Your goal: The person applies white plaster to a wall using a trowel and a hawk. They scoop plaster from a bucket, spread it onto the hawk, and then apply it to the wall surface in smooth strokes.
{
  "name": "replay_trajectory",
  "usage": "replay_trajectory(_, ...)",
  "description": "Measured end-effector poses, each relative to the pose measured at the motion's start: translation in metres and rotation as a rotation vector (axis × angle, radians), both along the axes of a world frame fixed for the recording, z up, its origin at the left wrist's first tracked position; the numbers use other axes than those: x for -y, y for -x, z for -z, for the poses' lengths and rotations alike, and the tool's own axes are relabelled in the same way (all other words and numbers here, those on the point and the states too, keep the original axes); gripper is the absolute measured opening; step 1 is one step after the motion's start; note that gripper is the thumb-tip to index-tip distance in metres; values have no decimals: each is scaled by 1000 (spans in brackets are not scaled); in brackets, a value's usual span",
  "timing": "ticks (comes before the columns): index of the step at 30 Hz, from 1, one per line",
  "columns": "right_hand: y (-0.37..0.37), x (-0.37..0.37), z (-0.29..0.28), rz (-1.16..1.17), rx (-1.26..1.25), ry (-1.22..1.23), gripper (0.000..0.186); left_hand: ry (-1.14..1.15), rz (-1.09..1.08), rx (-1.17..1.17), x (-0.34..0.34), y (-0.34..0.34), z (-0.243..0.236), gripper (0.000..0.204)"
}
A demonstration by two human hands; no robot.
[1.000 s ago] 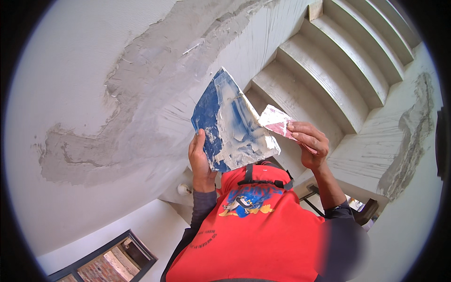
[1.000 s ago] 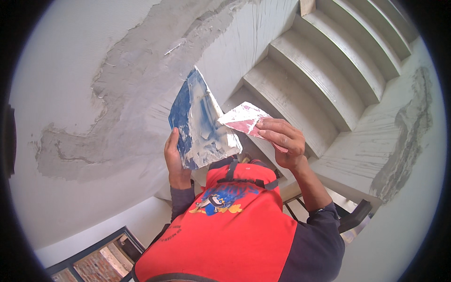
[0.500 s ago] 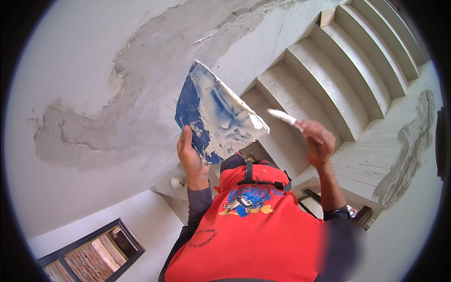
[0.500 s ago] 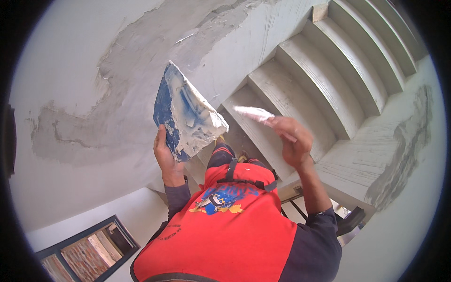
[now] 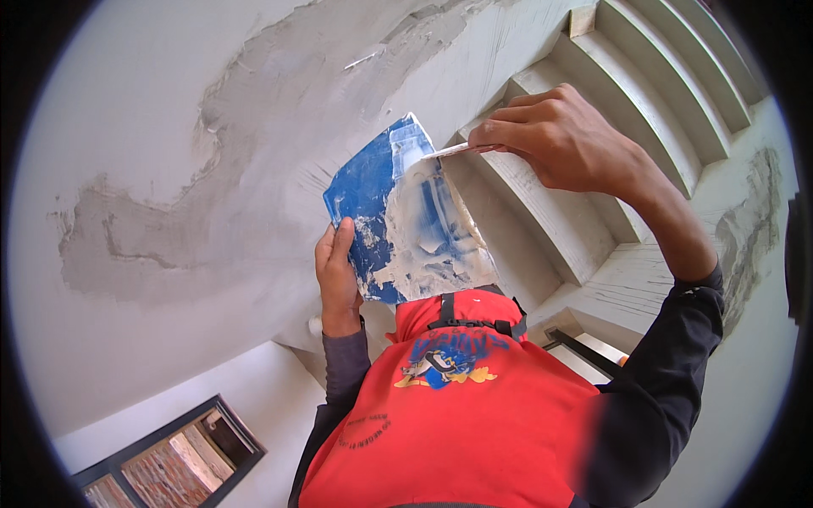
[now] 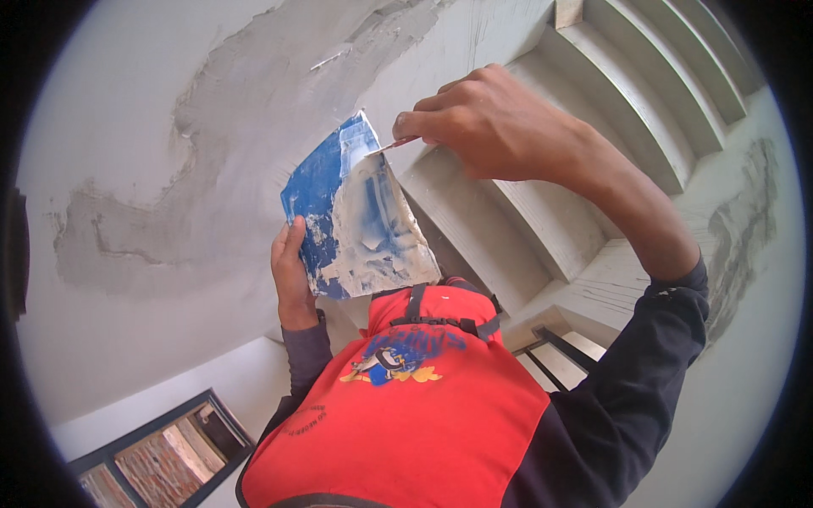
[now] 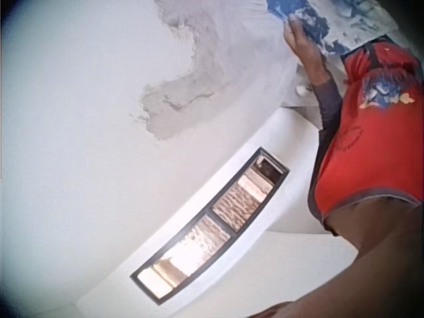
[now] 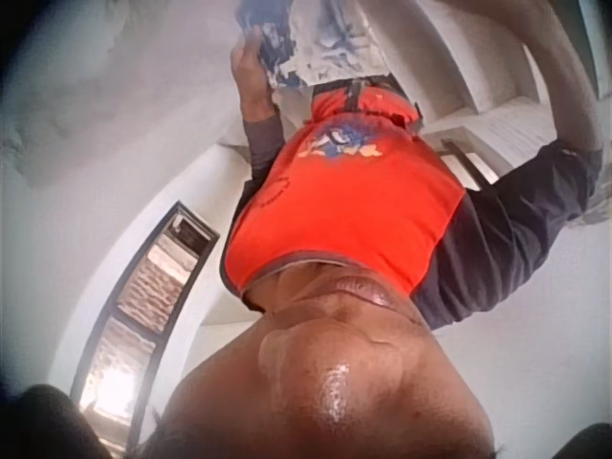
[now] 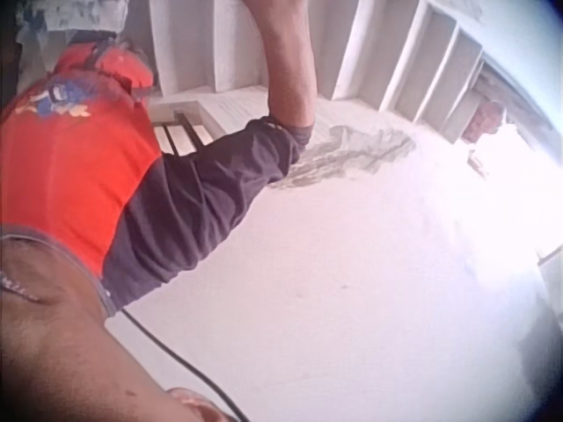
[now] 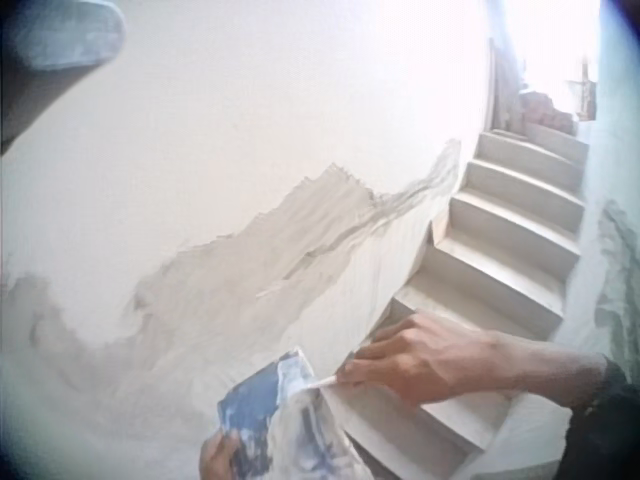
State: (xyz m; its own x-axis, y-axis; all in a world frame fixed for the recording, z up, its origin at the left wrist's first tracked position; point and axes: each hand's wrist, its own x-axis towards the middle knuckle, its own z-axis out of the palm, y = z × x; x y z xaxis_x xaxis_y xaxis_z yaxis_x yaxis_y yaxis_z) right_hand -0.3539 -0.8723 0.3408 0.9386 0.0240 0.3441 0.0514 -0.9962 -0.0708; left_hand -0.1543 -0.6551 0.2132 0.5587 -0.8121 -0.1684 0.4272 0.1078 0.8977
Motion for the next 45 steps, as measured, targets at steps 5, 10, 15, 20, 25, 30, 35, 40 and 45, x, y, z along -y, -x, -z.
replay_trajectory(5,10,-11,2,-60,-99,-116,24,-1,-41,17,-1,1,2,29)
replay_trajectory(10,13,-22,13,24,-247,-253,21,-20,-77,-21,5,-4,24,29)
replay_trajectory(15,17,-36,25,98,-345,-330,18,-40,-81,27,12,-10,43,30)
replay_trajectory(20,22,-55,9,214,-427,-455,16,-54,-108,21,5,-2,30,30)
replay_trajectory(25,29,-60,12,268,-373,-586,24,-106,-179,126,3,2,38,30)
replay_trajectory(30,43,-65,36,396,-189,-770,23,-185,-268,351,-1,12,47,34)
replay_trajectory(35,51,-56,41,556,18,-837,22,-200,-348,717,4,35,34,36)
replay_trajectory(40,1,-58,64,643,6,-699,24,-199,-292,731,1,28,28,34)
replay_trajectory(45,-7,-76,79,557,-79,-678,20,-228,-313,792,4,35,23,32)
